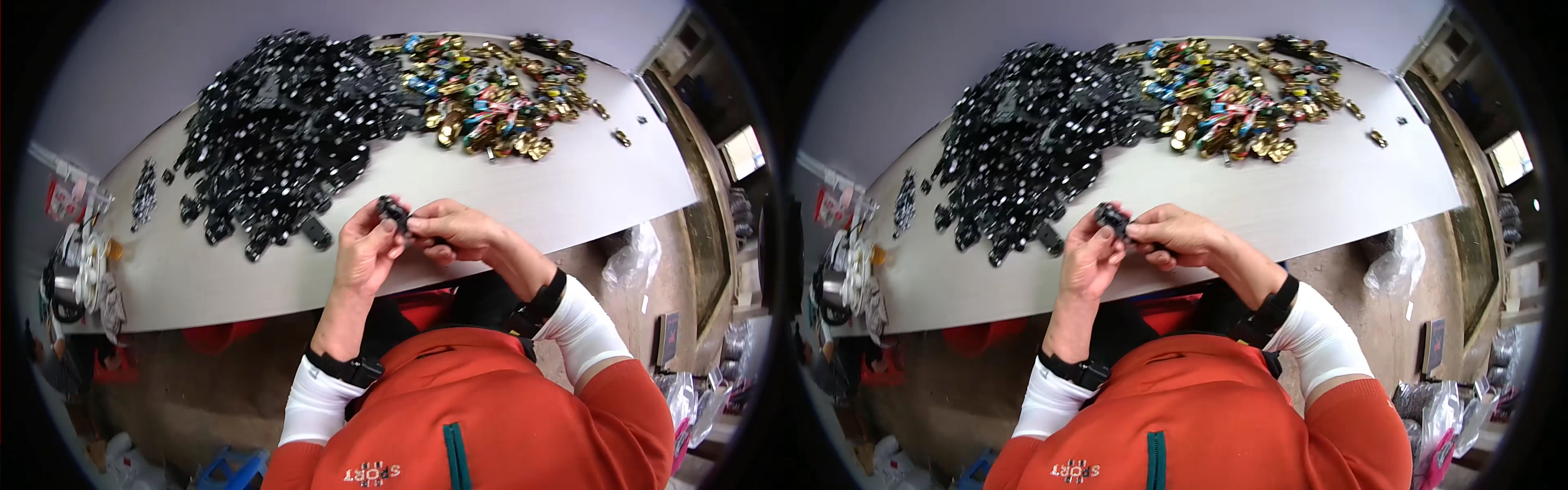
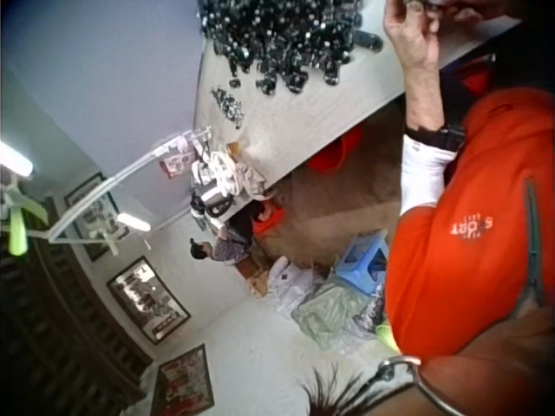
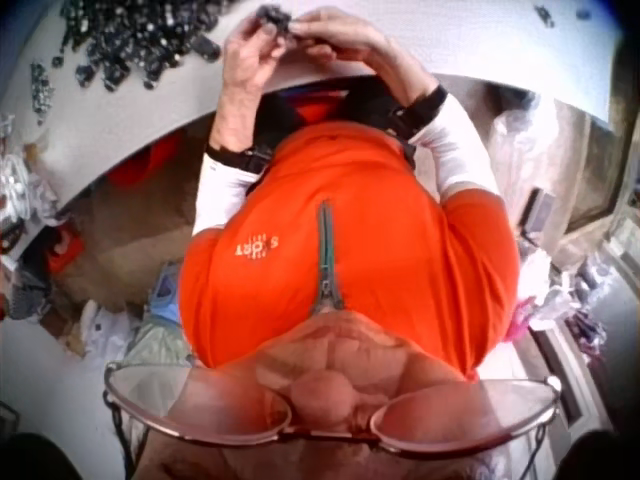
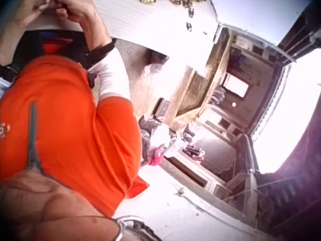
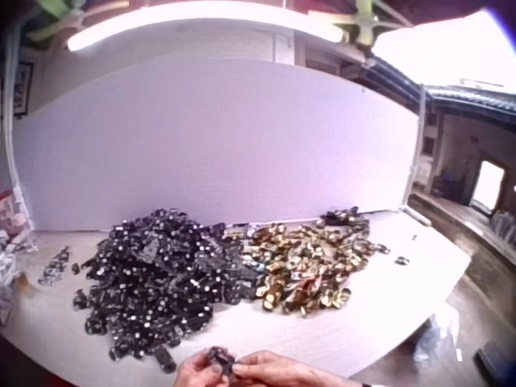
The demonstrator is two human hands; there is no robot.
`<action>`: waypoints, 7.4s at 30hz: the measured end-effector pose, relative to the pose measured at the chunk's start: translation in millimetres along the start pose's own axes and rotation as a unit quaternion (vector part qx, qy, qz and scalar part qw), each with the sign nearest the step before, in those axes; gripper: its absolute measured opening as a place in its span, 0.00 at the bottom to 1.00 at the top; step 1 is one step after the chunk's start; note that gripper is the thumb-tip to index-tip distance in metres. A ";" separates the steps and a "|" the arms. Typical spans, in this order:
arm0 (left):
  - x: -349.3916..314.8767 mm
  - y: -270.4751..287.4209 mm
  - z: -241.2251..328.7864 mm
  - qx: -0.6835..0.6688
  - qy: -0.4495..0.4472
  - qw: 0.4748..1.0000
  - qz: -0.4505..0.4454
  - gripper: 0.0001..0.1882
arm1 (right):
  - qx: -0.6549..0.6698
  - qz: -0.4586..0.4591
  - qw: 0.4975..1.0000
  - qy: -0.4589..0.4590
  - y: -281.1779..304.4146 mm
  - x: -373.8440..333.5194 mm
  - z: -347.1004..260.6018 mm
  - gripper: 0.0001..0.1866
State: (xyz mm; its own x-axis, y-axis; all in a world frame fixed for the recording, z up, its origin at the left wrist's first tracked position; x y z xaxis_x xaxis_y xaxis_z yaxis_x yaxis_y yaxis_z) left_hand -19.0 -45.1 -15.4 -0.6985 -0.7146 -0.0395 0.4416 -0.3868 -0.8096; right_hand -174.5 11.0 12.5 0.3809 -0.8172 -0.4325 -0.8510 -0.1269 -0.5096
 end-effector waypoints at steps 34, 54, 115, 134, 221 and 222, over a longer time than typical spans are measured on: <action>-9.3 -12.0 -14.8 0.018 -0.026 0.999 -0.040 0.19 | 0.239 0.057 0.952 0.182 97.1 -60.1 -14.4 0.03; -18.9 -5.1 -4.8 0.002 -0.064 0.993 -0.101 0.20 | 0.050 0.034 0.996 -0.062 30.0 1.1 1.6 0.09; -28.3 -21.3 6.8 0.115 -0.125 0.984 -0.050 0.21 | -0.287 0.210 0.877 0.324 -43.3 -37.8 -12.1 0.12; -30.5 -26.9 6.8 0.182 -0.164 0.969 -0.036 0.22 | -0.483 0.215 0.712 0.463 -52.7 -40.0 -10.4 0.21; -18.3 -14.0 1.1 0.186 -0.013 0.972 0.144 0.05 | -0.185 0.179 0.945 0.201 -14.2 -22.9 15.8 0.06; -19.1 -14.6 -0.4 0.198 -0.018 0.970 0.143 0.05 | -0.205 0.190 0.938 0.204 -15.2 -21.3 15.5 0.06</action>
State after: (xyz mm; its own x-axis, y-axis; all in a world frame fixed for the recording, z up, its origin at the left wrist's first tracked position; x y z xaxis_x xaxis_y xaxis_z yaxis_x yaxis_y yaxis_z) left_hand -12.3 -25.6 -3.0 -0.4987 -0.8427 -0.2027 0.8005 -0.3582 -0.4804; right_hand -164.1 39.0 17.8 -0.0762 -0.9838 -0.1621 -0.9968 0.0791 -0.0114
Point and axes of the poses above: each hand's wrist, its own x-axis towards the middle knuckle, its own y-axis out of the back of the hand, z = x × y, the point moved 2 cm from there along x, towards the middle knuckle, and after that the axes turned 1 degree about -x, right-handed, at the moved point
